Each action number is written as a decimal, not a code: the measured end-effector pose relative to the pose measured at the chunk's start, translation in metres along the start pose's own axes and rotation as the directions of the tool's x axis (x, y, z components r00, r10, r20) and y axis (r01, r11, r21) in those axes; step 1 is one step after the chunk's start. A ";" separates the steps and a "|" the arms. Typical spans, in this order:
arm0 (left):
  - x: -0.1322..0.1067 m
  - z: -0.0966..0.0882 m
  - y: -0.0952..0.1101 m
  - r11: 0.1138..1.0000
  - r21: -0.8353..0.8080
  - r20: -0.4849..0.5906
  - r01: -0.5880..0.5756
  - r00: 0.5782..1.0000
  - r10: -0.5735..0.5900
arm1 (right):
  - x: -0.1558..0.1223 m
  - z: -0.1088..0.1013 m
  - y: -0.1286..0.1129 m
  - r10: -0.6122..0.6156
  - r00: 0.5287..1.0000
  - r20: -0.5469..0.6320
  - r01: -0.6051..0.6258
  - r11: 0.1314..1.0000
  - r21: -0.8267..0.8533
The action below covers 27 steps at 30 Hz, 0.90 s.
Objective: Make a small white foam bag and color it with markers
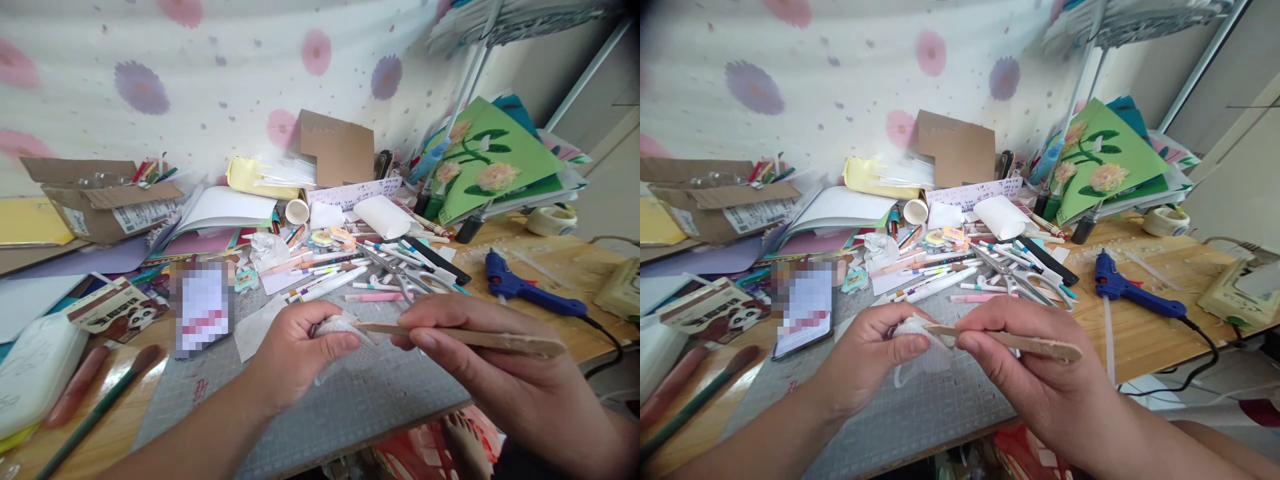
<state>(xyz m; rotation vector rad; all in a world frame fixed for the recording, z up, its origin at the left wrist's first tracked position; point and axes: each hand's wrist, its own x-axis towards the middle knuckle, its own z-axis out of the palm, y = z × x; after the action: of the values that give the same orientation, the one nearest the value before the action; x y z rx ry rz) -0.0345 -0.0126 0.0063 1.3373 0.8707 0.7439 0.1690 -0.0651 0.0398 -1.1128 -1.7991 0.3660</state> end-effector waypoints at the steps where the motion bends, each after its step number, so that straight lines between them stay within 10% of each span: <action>1: 0.000 0.000 0.000 1.000 0.002 0.001 -0.003 1.000 0.003 | 0.002 -0.001 -0.001 -0.010 1.000 0.021 0.010 1.000 -0.011; 10: 0.001 0.001 -0.005 0.998 -0.002 0.003 0.058 0.998 -0.058 | 0.007 0.002 -0.001 0.025 0.994 0.110 -0.027 1.000 0.014; 18: 0.004 0.001 -0.007 0.977 -0.211 -0.052 0.039 0.997 -0.051 | -0.007 -0.010 0.003 0.156 0.984 -0.092 -0.134 0.968 0.211; 27: 0.002 -0.001 -0.007 0.992 -0.122 -0.062 -0.035 0.998 0.028 | -0.003 -0.011 -0.004 0.049 0.999 0.005 -0.049 0.998 0.043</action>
<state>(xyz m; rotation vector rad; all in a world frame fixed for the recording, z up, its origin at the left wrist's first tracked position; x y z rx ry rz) -0.0349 -0.0110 -0.0014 1.2267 0.8394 0.8530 0.1762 -0.0714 0.0460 -1.1285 -1.7616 0.4339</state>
